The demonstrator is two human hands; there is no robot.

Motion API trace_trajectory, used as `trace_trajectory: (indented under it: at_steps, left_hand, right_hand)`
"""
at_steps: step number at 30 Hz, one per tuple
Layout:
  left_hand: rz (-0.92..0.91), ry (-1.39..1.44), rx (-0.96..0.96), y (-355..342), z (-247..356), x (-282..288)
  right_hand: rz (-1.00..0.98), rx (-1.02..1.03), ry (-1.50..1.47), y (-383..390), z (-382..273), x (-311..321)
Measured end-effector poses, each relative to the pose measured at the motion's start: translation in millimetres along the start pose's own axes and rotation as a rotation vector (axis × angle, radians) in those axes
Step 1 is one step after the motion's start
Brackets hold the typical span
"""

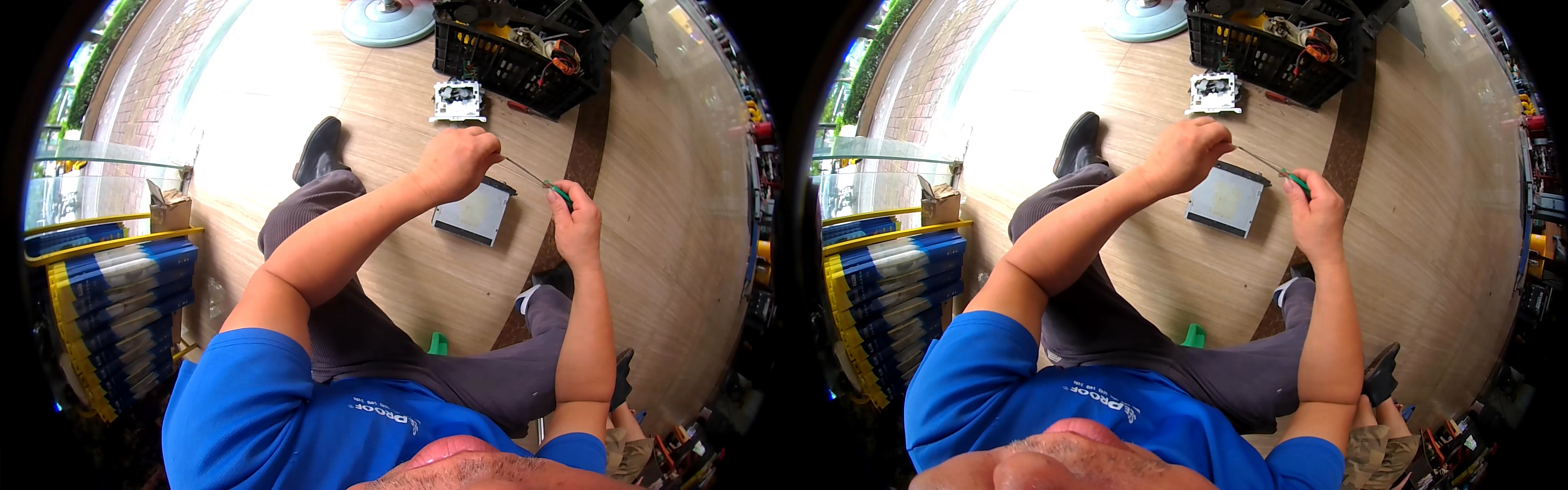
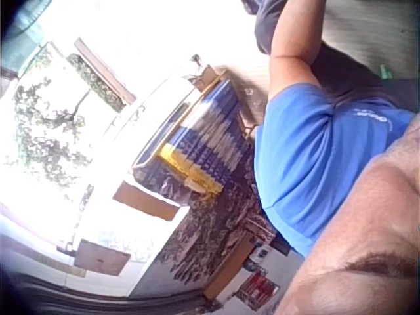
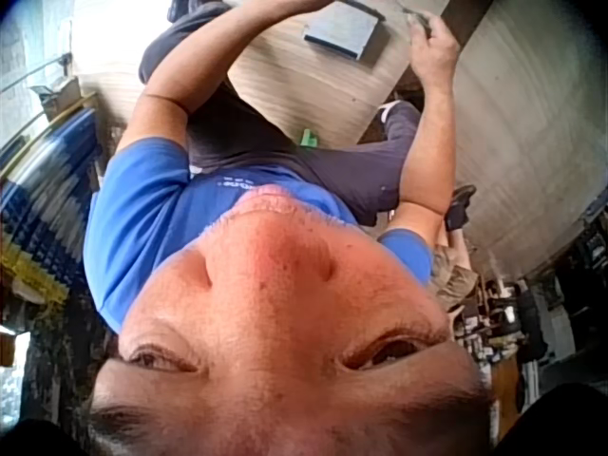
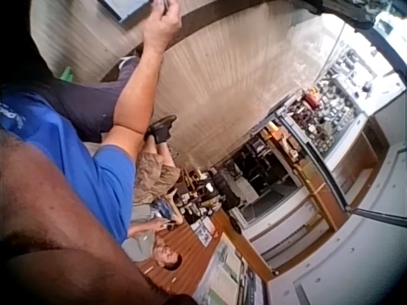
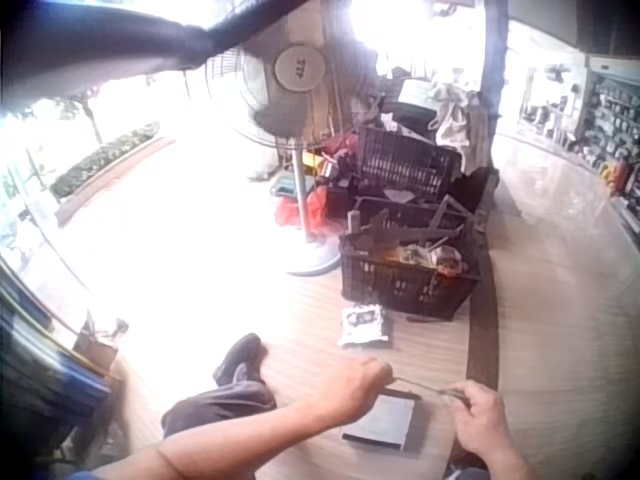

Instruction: The person uses a screwdriver to remove and replace screws on the back of an electronic device, handling small components and a wire.

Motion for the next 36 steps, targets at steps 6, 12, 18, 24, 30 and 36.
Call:
trace_trajectory:
  at_steps: [6, 12, 18, 24, 30, 36]
  left_hand:
    - [0.011, 0.015, -0.061, 1.3, 10.7, 2.3]
    - [-0.170, 0.013, -0.138, 9.6, 24.8, -21.6]
    - [-0.265, 0.019, -0.149, 16.1, 22.2, -35.9]
    - [-0.326, 0.021, -0.119, 21.0, 20.0, -39.5]
    - [-0.317, 0.093, -0.117, 22.6, 23.9, -38.3]
    - [-0.319, 0.113, -0.064, 21.7, 21.8, -39.1]
  right_hand:
    - [-0.073, 0.002, 0.032, 3.4, -6.7, -11.6]
    - [-0.113, 0.091, 0.025, 4.6, -20.4, -23.3]
    - [-0.118, 0.123, 0.016, 5.7, -25.4, -25.4]
    - [-0.110, 0.157, -0.002, 8.0, -29.6, -25.0]
    - [-0.123, 0.146, -0.032, 9.8, -29.8, -28.1]
    - [-0.119, 0.128, -0.020, 9.9, -28.8, -28.3]
Point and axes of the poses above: each hand's wrist, its own y-axis away from the middle knuckle, its own x-axis out of the back of the hand, z = x × y, the point moved 8 cm from there along -y, towards the middle knuckle, and after that the axes turned 2 degrees about z, right-handed, at the moved point
